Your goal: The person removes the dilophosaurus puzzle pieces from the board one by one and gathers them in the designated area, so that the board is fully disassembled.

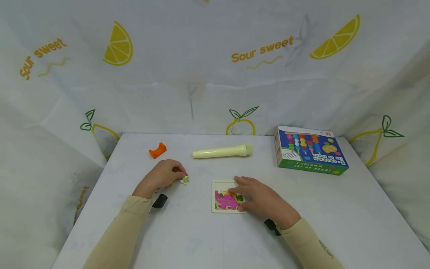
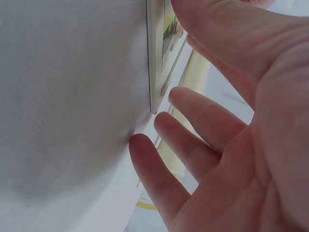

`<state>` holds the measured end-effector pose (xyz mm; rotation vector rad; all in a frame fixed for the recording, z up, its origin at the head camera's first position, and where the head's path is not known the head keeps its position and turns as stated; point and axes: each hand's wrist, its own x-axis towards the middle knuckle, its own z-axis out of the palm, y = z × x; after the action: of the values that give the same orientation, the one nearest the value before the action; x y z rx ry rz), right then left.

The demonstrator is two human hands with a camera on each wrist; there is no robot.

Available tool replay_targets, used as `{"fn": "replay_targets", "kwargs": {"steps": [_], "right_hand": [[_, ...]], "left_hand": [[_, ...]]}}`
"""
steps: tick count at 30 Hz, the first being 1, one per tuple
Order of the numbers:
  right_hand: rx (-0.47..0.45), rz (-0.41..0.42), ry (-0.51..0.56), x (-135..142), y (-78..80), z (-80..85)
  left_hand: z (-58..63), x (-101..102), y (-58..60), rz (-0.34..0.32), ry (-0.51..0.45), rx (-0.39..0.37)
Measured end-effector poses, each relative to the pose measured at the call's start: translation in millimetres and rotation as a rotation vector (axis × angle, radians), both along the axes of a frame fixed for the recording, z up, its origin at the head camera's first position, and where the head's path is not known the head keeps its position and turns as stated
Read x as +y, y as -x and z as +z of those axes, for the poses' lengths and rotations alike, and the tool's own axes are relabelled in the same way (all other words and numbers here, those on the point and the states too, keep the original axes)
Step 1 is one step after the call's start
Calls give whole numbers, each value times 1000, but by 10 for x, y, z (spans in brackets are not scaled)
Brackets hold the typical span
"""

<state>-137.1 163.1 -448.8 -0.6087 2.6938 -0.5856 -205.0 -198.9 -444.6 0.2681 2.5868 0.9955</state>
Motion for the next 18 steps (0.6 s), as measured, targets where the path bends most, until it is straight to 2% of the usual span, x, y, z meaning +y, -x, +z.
{"fn": "replay_targets", "kwargs": {"steps": [6,18], "right_hand": [[16,45,4,16,-5,3],[-6,32,12,21,1,-15]], "left_hand": [[-8,8,1,-3,21,14],[21,20,-19,16,17,20]]}}
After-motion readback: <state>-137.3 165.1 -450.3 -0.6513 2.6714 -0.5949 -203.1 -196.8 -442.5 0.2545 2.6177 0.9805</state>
